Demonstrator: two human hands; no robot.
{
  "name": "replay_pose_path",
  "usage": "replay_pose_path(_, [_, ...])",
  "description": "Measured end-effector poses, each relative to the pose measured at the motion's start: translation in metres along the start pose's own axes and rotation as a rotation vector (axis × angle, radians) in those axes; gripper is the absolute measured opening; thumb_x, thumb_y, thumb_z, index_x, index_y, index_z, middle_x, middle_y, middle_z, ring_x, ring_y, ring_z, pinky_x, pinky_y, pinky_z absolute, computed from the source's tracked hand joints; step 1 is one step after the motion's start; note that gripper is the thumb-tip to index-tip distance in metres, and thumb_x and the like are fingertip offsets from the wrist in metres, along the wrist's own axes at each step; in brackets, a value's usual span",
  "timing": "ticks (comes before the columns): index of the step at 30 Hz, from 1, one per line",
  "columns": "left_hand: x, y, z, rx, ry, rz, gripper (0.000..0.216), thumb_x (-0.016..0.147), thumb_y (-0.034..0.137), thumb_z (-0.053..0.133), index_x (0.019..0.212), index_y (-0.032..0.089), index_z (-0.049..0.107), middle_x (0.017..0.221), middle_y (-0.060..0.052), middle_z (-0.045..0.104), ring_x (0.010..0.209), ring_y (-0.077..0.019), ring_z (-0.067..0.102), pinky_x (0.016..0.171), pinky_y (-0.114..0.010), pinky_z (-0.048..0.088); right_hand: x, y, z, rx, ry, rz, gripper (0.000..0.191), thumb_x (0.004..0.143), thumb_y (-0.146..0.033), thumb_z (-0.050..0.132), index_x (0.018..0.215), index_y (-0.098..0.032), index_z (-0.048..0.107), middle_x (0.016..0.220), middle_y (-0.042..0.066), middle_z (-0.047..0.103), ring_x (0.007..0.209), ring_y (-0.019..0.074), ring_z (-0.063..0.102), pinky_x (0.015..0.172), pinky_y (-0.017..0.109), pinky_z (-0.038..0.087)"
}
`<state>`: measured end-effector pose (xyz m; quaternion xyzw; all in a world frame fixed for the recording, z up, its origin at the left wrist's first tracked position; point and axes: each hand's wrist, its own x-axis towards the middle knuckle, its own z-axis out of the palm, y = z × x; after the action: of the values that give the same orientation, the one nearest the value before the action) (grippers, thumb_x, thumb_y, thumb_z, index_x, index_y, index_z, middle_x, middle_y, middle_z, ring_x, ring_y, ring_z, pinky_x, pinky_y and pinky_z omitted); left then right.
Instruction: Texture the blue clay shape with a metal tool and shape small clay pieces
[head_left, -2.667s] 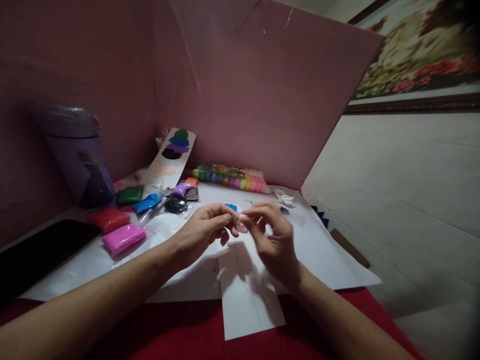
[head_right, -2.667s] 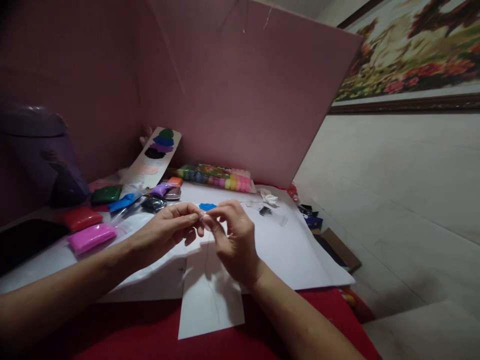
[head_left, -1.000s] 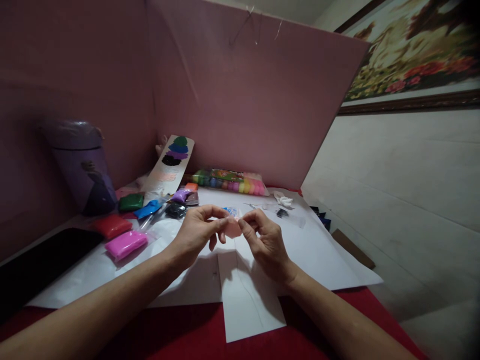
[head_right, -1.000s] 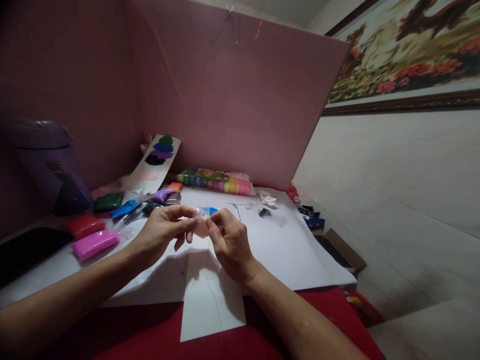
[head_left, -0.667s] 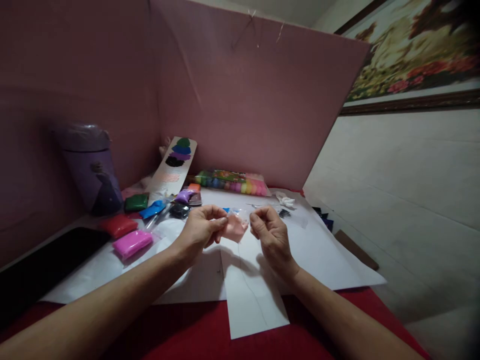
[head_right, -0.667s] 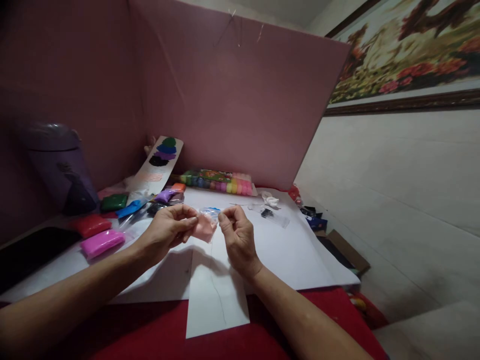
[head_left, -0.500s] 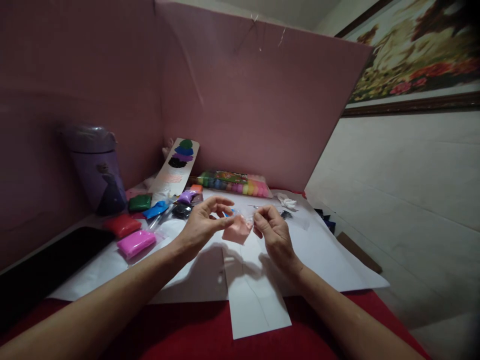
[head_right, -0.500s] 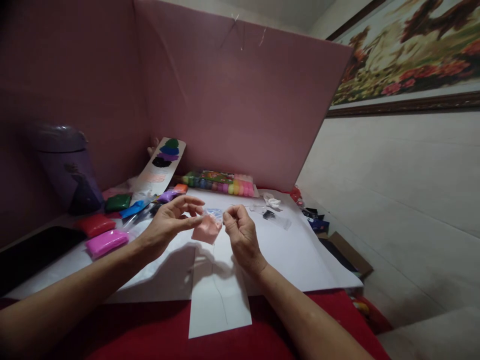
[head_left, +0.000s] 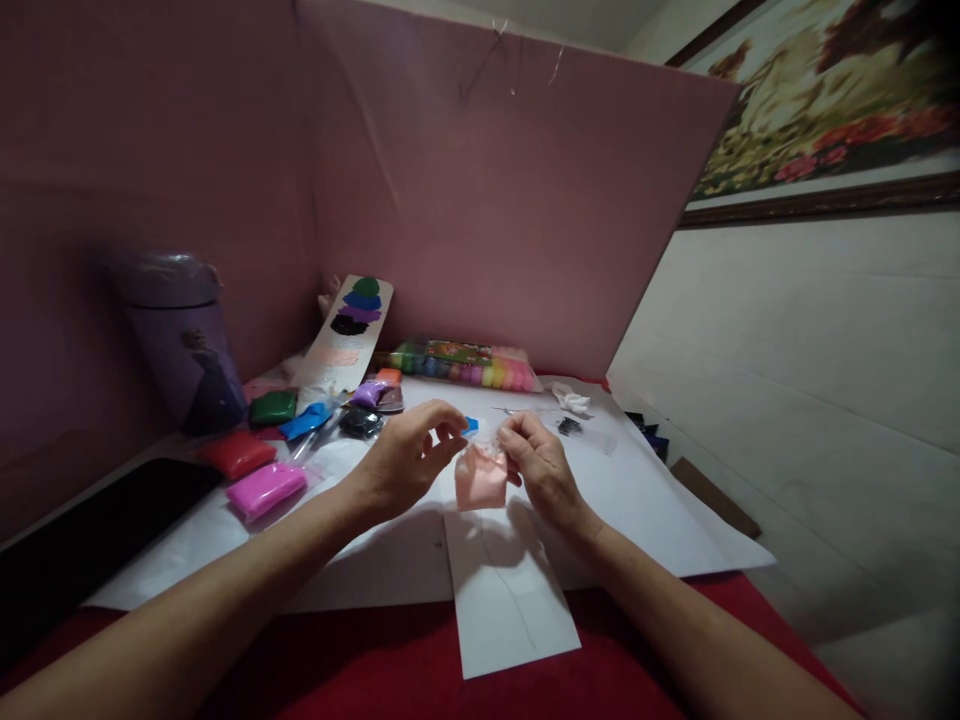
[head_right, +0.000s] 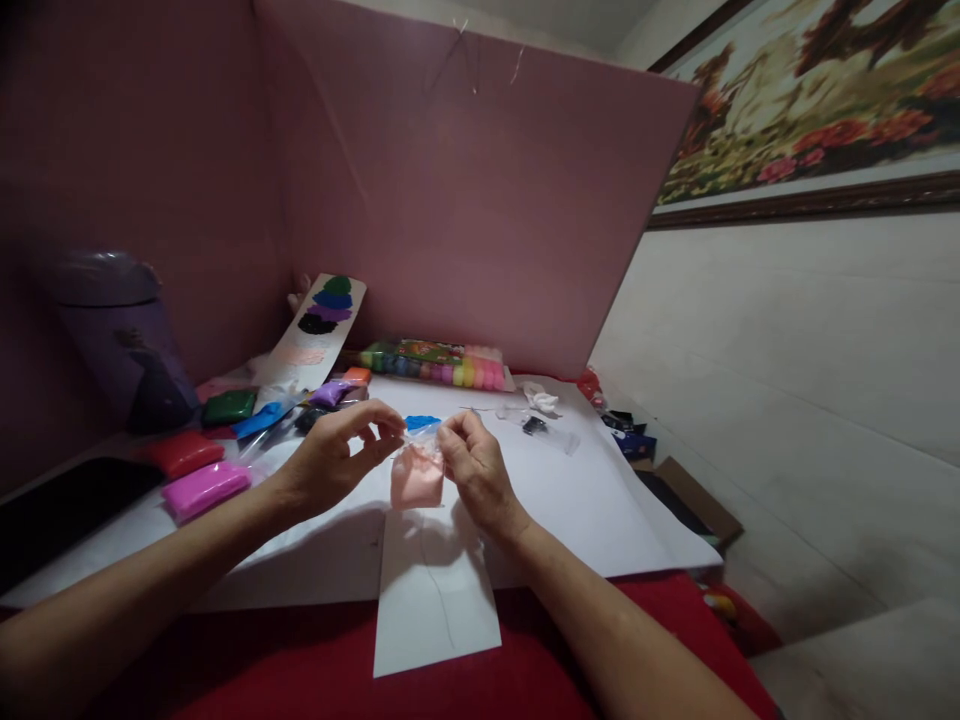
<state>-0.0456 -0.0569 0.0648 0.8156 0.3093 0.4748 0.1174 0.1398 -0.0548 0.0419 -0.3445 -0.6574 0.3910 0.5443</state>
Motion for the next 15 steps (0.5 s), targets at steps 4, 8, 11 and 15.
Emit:
replay_pose_path(4, [-0.004,-0.001,0.003,0.086,-0.070,0.043,0.008,0.084,0.016,0.053,0.089,0.014,0.058,0.080,-0.004,0.064,0.061,-0.0102,0.056,0.056,-0.022,0.046,0.000,0.000,0.002,-0.097,0.057,-0.016,0.021,0.086,-0.036,0.049,0.074,-0.020,0.046,0.066,-0.004,0.043,0.059,0.0120,0.040,0.055,0.025,0.034])
replay_pose_path(8, [-0.008,0.000,0.005,0.191,-0.067,0.094,0.010,0.085,0.016,0.050,0.088,0.014,0.059,0.076,-0.004,0.064,0.059,-0.0111,0.056,0.055,-0.023,0.045,0.000,0.000,0.004,-0.157,0.084,-0.049,0.020,0.088,-0.036,0.047,0.075,-0.020,0.045,0.070,-0.003,0.045,0.065,0.0136,0.043,0.061,0.026,0.036])
replay_pose_path(11, [-0.009,0.001,0.007,0.238,-0.055,0.124,0.010,0.084,0.013,0.050,0.086,0.014,0.060,0.072,-0.003,0.064,0.057,-0.0110,0.056,0.054,-0.022,0.044,-0.003,-0.002,0.007,-0.224,0.098,-0.088,0.020,0.089,-0.036,0.046,0.076,-0.020,0.043,0.070,-0.003,0.043,0.066,0.0140,0.042,0.062,0.027,0.036])
replay_pose_path(15, [-0.011,0.000,0.013,0.287,-0.030,0.136,0.009,0.079,0.009,0.052,0.080,0.014,0.059,0.068,-0.002,0.062,0.054,-0.0102,0.054,0.052,-0.021,0.043,-0.009,-0.006,0.011,-0.257,0.047,-0.118,0.019,0.092,-0.036,0.043,0.080,-0.021,0.042,0.070,-0.003,0.043,0.063,0.0133,0.042,0.061,0.027,0.036])
